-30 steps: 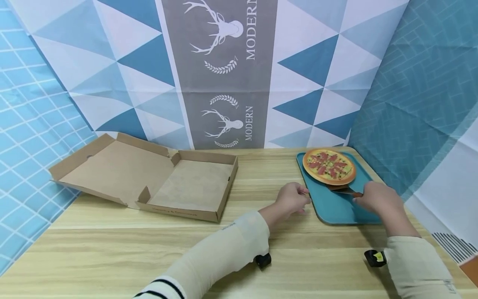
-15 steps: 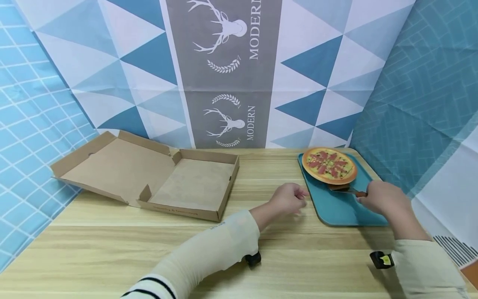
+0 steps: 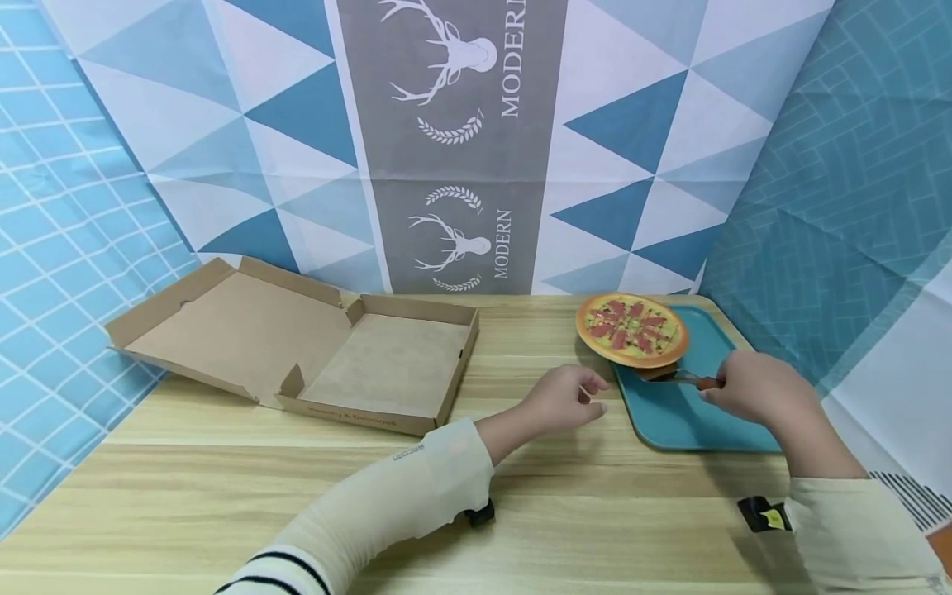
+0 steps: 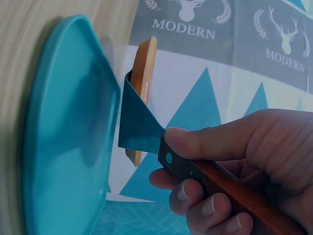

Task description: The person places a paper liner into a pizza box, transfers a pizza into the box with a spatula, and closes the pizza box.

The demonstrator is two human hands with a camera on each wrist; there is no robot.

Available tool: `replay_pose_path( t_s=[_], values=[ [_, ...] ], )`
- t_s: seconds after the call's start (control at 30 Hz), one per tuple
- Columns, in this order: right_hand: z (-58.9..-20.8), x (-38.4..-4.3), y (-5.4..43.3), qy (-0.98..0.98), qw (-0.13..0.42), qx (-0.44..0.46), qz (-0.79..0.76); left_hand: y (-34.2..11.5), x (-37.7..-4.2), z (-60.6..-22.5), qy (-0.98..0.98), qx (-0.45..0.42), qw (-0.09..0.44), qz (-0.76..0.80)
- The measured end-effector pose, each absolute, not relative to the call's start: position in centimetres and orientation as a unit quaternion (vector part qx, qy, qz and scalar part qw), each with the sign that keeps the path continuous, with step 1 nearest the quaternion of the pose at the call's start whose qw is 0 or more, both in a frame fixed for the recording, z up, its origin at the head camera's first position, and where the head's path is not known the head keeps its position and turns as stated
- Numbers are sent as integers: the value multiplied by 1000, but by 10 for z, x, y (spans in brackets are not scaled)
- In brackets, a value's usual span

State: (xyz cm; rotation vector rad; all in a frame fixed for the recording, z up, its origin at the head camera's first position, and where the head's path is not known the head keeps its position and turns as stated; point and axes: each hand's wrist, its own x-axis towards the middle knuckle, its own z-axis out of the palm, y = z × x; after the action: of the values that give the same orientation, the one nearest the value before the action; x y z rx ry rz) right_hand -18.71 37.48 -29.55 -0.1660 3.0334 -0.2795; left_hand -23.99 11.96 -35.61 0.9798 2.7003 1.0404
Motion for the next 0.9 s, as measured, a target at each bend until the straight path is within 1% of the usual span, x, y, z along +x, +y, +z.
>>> replay_pose_path(
  t_s=[0.27, 0.6, 0.9],
  values=[
    [-285, -184, 362, 993, 45, -68, -84, 103, -230, -348, 879, 380, 19, 288],
    [-274, -177, 347, 992, 24, -97, -73, 78, -217, -339, 867, 407, 4, 286],
    [-265, -176, 334, 991, 21, -115, -66, 47, -207, -332, 864, 387, 26, 322]
  ],
)
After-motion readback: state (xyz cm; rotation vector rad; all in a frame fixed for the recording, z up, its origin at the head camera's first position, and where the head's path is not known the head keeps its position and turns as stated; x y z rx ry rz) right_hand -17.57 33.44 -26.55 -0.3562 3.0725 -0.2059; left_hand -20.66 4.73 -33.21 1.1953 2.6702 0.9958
